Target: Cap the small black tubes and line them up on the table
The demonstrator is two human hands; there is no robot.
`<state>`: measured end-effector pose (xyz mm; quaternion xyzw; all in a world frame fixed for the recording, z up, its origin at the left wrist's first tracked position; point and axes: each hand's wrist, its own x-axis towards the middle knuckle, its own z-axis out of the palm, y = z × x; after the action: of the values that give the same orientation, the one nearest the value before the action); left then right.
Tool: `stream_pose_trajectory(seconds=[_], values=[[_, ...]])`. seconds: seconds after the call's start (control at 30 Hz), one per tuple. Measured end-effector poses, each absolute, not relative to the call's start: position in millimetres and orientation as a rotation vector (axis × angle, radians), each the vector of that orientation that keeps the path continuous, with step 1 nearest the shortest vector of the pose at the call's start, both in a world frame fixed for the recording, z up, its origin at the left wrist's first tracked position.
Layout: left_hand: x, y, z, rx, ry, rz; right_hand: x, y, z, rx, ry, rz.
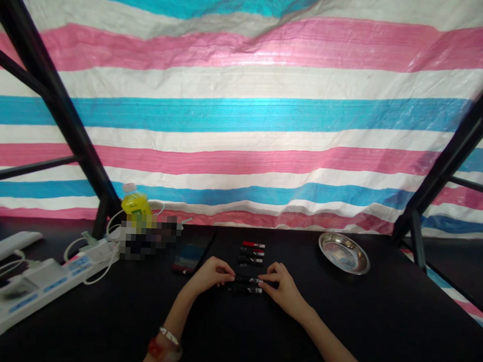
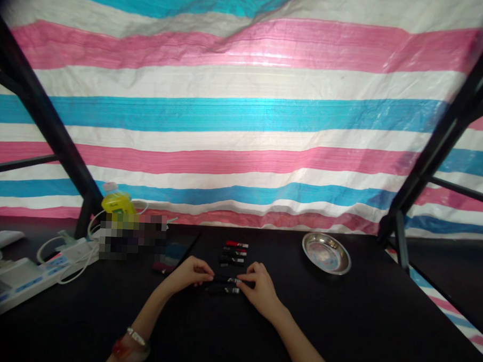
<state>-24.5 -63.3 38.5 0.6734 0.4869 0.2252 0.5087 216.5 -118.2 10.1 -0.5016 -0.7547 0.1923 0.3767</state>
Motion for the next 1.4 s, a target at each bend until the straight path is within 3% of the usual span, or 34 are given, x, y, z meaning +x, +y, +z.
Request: stream_pose_trajectory(seconds=[1.4], values=[[-30,-63,40,1.743,1.128,0.468,213,-124,23,-1.336,-1.870,0.600]])
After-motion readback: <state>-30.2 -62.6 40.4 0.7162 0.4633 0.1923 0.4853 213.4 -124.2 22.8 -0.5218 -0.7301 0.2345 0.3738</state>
